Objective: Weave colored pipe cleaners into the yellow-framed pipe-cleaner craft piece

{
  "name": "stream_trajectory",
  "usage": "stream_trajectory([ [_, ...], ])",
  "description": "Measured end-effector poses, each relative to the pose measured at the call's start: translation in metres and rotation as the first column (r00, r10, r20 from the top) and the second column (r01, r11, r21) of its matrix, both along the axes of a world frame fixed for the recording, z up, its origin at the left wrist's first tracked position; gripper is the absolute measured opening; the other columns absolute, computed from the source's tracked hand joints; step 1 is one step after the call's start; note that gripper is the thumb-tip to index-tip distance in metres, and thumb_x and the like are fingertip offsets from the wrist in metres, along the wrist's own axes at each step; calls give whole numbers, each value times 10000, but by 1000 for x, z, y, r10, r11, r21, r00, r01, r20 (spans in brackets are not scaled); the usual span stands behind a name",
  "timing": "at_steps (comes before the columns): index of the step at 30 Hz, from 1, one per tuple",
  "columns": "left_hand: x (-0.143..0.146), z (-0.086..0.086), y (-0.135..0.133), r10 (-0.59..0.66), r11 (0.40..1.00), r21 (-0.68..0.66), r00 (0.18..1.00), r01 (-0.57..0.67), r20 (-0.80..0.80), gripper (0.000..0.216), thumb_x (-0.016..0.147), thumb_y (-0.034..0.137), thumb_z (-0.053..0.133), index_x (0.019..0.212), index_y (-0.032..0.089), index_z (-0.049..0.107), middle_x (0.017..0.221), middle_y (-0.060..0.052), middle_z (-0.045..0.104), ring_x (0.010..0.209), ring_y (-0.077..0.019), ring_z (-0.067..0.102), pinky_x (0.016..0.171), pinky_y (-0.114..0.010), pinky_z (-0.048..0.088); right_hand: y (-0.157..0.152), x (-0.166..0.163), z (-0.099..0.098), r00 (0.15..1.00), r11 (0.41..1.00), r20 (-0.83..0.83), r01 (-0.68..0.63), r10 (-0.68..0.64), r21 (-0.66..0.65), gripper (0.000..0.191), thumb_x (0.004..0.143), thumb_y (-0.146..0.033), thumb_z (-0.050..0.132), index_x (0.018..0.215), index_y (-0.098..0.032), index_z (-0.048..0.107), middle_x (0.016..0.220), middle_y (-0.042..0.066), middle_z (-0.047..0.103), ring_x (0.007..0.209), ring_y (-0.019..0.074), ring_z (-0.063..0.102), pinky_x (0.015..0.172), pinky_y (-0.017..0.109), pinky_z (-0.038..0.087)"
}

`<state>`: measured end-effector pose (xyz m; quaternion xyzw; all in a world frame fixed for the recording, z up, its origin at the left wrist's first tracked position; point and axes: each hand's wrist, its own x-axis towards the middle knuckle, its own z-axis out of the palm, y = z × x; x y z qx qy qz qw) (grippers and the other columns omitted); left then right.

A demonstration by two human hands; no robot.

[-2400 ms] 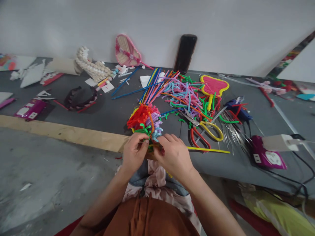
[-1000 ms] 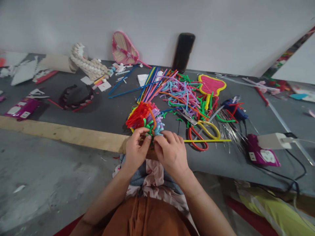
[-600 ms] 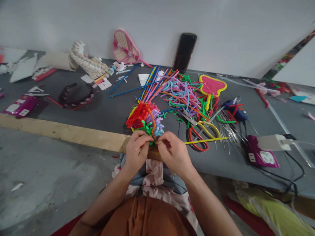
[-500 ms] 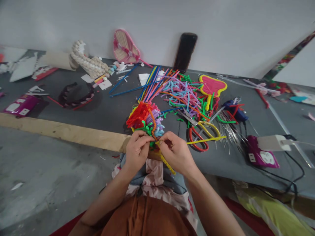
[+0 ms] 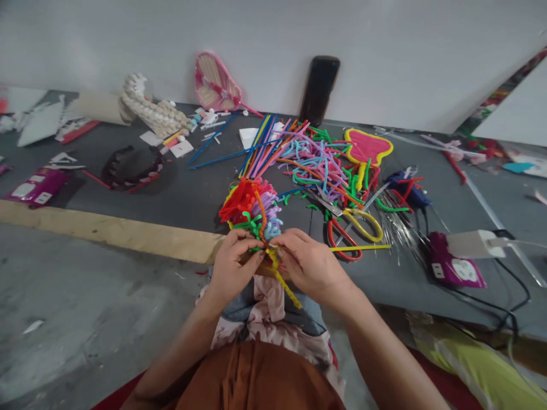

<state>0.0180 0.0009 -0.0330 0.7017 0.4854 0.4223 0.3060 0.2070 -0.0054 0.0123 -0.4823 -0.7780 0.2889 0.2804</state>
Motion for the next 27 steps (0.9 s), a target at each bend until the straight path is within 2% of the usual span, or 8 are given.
stream_trajectory([
  [3, -1, -2, -1, 2, 1000, -20, 1000, -2, -11, 122, 812, 131, 617, 877, 204, 691, 956, -28, 561, 876, -151, 611, 783, -282, 537, -2, 5, 4, 997, 1000, 78, 8, -7, -11, 185, 912, -129, 480, 995, -201, 629, 1003, 73, 669, 944, 170, 656, 791, 276, 511],
  [7, -4, -1, -2, -35, 999, 16, 997, 36, -63, 113, 820, 147, 601, 886, 201, 674, 966, -37, 557, 898, -165, 606, 816, -305, 531, -3, 3, 8, 996, 999, 91, 4, -1, -37, 194, 907, -109, 465, 883, -202, 634, 831, 31, 639, 803, 148, 633, 701, 246, 487],
  [13, -9, -3, -1, -72, 997, 20, 994, 74, -83, 67, 823, 189, 631, 869, 209, 675, 976, -38, 543, 917, -177, 594, 817, -312, 524, 3, -3, 14, 995, 1000, 98, -10, 9, 5, 215, 938, -147, 447, 870, -190, 647, 777, 29, 599, 748, 145, 598, 646, 239, 453],
  [19, -7, -4, -1, -57, 998, 25, 995, 60, -85, 101, 837, 175, 604, 910, 207, 666, 995, -44, 547, 944, -179, 592, 835, -315, 524, 7, -5, 14, 971, 994, 237, 30, -4, -103, 170, 877, -213, 580, 708, -191, 579, 690, -10, 528, 642, 131, 537, 576, 234, 385],
  [27, 2, -1, -4, 33, 999, -18, 999, -33, -9, 102, 767, 148, 631, 819, 213, 690, 948, -26, 559, 896, -167, 604, 788, -297, 539, 5, -6, 11, 993, 982, 115, 53, -32, -182, 167, 845, -231, 582, 681, -203, 559, 682, -27, 521, 596, 112, 515, 533, 219, 368],
])
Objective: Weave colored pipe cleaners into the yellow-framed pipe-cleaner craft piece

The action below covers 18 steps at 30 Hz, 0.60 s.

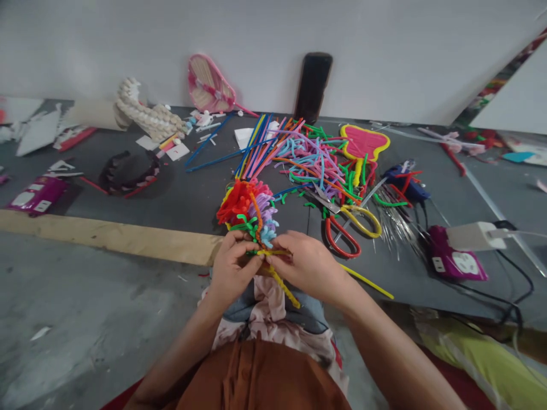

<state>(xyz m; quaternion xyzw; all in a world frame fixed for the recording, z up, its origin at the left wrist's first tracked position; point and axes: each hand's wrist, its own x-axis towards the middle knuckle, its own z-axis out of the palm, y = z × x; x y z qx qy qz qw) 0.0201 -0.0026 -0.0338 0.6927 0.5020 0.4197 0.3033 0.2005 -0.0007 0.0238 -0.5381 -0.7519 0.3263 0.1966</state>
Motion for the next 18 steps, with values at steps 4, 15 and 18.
stream_trajectory([
  [4, 1, 0, -1, 10, 1000, -29, 1000, -9, 28, 97, 774, 157, 647, 816, 216, 712, 977, -28, 557, 921, -164, 614, 808, -293, 544, -2, 1, -2, 1000, 1000, -13, 10, -10, -24, 168, 831, -254, 598, 673, -204, 569, 668, -28, 525, 577, 111, 508, 516, 217, 365],
  [15, -6, 8, -6, 10, 990, -138, 999, -15, -38, 130, 868, 256, 629, 872, 219, 754, 1087, -70, 552, 1088, -230, 541, 991, -414, 456, -12, -1, -12, 1000, 988, 24, -12, 8, 155, 156, 910, -182, 538, 773, -200, 611, 729, 12, 565, 717, 150, 566, 619, 232, 429],
  [18, -3, 9, -6, 28, 981, -193, 999, -33, -27, 133, 865, 252, 625, 846, 213, 750, 1108, -73, 536, 1108, -233, 517, 1008, -411, 438, -15, -2, -13, 999, 979, 32, -5, -1, 205, 138, 910, -164, 536, 811, -200, 624, 775, 28, 600, 753, 160, 583, 641, 243, 442],
])
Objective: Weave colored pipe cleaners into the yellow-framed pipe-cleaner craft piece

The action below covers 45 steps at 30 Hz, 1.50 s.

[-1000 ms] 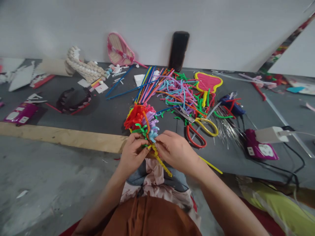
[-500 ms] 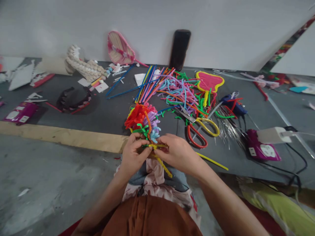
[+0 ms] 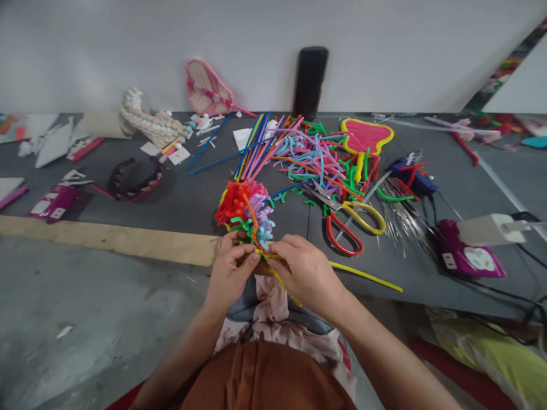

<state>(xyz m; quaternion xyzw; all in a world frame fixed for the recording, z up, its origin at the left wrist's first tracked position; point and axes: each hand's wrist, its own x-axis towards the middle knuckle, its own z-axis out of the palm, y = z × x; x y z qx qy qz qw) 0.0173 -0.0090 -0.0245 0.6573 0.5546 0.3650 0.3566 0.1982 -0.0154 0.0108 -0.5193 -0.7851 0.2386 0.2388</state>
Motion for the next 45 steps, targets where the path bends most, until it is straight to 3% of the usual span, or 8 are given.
stream_trajectory([
  [7, 1, 4, 4, -13, 997, -79, 999, 16, 40, 142, 850, 290, 631, 834, 192, 732, 1130, -88, 527, 1158, -250, 506, 1047, -425, 394, -1, -4, -3, 1000, 997, 8, -12, 12, 77, 152, 917, -159, 529, 810, -200, 629, 778, 35, 633, 757, 167, 595, 666, 261, 460],
  [14, -9, 3, 8, -65, 982, -172, 992, 83, 112, 134, 808, 248, 638, 870, 215, 752, 1206, -89, 503, 1206, -255, 513, 1077, -422, 387, -4, -3, -2, 999, 1000, -29, 17, -16, 21, 117, 899, -160, 557, 812, -204, 621, 779, 29, 618, 728, 153, 585, 624, 242, 439],
  [20, -6, 2, 7, -44, 998, -40, 999, 43, -28, 89, 808, 210, 621, 778, 207, 704, 1138, -80, 531, 1221, -239, 501, 1056, -398, 417, -7, -3, -3, 995, 999, -94, 34, -33, 6, 115, 904, -155, 557, 818, -196, 622, 758, 24, 595, 699, 144, 564, 616, 239, 431],
  [25, -11, -1, 5, -102, 995, 5, 992, 103, -71, 98, 849, 247, 605, 866, 206, 692, 1200, -98, 490, 1247, -248, 484, 1067, -420, 411, -8, -3, -5, 993, 999, -114, 33, -33, -4, 109, 906, -150, 555, 844, -186, 636, 782, 31, 603, 719, 147, 566, 628, 241, 431],
  [31, -19, -3, 6, -192, 981, -15, 981, 192, -32, 131, 857, 307, 626, 918, 217, 698, 1244, -100, 468, 1275, -257, 475, 1047, -406, 441, -8, -4, -6, 974, 992, -205, 74, -95, -106, 125, 896, -160, 565, 803, -191, 643, 748, 9, 560, 702, 138, 565, 616, 233, 425],
  [39, -18, -3, 6, -162, 986, -49, 987, 161, -17, 159, 866, 340, 624, 917, 207, 697, 1270, -101, 450, 1246, -253, 509, 1053, -409, 437, -7, -4, -6, 971, 980, -217, 61, -103, -191, 144, 903, -191, 540, 801, -202, 641, 749, 3, 544, 698, 133, 558, 609, 231, 415],
  [45, -15, 1, 5, -183, 981, -66, 983, 182, -18, 131, 867, 314, 615, 890, 210, 691, 1245, -98, 455, 1277, -254, 484, 1062, -407, 422, -7, -5, -4, 989, 991, -100, 95, -105, -99, 119, 866, -226, 595, 752, -196, 616, 721, 4, 539, 670, 140, 548, 592, 239, 398],
])
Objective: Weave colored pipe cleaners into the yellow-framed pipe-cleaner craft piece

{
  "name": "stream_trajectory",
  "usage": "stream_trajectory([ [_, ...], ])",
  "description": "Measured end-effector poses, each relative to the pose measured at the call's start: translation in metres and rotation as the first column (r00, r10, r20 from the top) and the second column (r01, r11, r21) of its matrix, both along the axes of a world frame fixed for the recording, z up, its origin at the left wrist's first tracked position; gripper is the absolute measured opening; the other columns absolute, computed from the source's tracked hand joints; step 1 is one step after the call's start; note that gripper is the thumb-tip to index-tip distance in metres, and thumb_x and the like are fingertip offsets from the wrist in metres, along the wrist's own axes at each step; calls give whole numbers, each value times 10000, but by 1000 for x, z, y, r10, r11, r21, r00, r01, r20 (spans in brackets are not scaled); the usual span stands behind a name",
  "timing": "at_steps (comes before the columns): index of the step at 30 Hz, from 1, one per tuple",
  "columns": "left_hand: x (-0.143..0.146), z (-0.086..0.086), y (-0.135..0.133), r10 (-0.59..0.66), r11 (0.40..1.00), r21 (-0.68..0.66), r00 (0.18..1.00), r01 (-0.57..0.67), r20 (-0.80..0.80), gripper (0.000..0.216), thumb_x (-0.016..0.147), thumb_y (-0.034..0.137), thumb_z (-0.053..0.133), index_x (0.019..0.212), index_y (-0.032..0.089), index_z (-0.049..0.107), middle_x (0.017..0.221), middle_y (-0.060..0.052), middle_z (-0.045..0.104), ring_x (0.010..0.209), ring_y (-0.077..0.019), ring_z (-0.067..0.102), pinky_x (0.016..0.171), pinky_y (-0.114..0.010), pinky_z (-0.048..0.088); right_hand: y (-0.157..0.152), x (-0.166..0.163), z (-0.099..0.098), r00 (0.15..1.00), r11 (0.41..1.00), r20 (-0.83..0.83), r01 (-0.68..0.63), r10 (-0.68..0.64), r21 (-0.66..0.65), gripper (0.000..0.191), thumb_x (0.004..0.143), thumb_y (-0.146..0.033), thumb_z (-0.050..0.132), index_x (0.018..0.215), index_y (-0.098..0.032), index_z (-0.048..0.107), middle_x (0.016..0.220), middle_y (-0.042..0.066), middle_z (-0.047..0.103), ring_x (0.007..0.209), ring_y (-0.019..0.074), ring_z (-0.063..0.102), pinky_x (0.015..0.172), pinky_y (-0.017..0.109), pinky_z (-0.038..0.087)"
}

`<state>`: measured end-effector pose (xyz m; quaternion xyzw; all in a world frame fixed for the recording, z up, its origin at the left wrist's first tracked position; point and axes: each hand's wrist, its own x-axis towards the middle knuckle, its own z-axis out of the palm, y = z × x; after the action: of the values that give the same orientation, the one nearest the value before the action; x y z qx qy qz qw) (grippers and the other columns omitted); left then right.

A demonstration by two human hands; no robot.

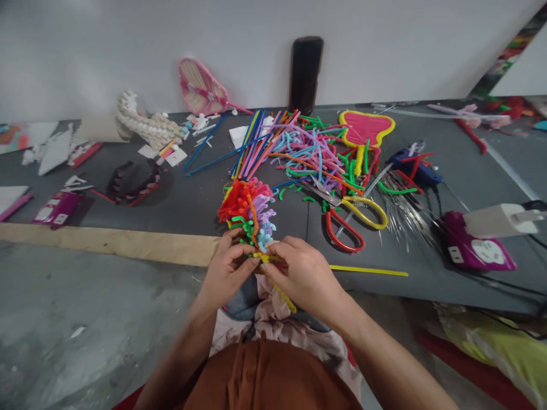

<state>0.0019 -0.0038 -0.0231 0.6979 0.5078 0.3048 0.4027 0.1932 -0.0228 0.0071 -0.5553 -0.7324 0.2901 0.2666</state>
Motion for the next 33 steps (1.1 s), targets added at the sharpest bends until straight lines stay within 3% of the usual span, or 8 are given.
stream_trajectory([
  [5, 1, 3, 1, -1, 1000, -10, 1000, 1, 2, 97, 852, 279, 615, 850, 205, 678, 1224, -93, 475, 1301, -263, 457, 1060, -416, 421, 1, -4, -1, 990, 991, 141, 4, -23, 134, 134, 832, -198, 614, 699, -190, 598, 651, -10, 510, 610, 132, 513, 576, 245, 367],
  [15, 5, -1, 0, 72, 997, 5, 997, -72, 16, 137, 851, 330, 639, 864, 202, 686, 1224, -85, 489, 1159, -238, 542, 1027, -397, 449, -1, -8, -8, 995, 979, 86, 25, -44, 205, 140, 869, -183, 586, 731, -198, 608, 670, -6, 549, 610, 127, 503, 607, 253, 384],
  [22, 9, -2, -2, 194, 981, -1, 979, -195, 66, 183, 804, 382, 699, 794, 200, 713, 1193, -79, 518, 1079, -213, 579, 936, -347, 506, -4, -10, -11, 996, 972, 43, 70, -81, 225, 129, 900, -204, 563, 795, -185, 637, 718, 20, 596, 658, 143, 544, 635, 262, 408],
  [26, 9, -4, -3, 185, 982, -59, 973, -178, 139, 199, 810, 398, 686, 839, 210, 744, 1257, -82, 518, 1077, -215, 587, 996, -379, 477, -5, -13, -11, 995, 971, 55, 65, -79, 229, 128, 897, -197, 568, 793, -187, 641, 739, 24, 618, 673, 146, 558, 649, 266, 404],
  [33, 5, -1, 0, 137, 984, -134, 984, -122, 116, 159, 825, 350, 659, 836, 223, 753, 1217, -86, 526, 1211, -260, 508, 1081, -417, 397, -7, -13, -12, 993, 962, 83, 55, -80, 266, 144, 921, -220, 543, 828, -202, 651, 783, 33, 665, 712, 158, 581, 671, 292, 376],
])
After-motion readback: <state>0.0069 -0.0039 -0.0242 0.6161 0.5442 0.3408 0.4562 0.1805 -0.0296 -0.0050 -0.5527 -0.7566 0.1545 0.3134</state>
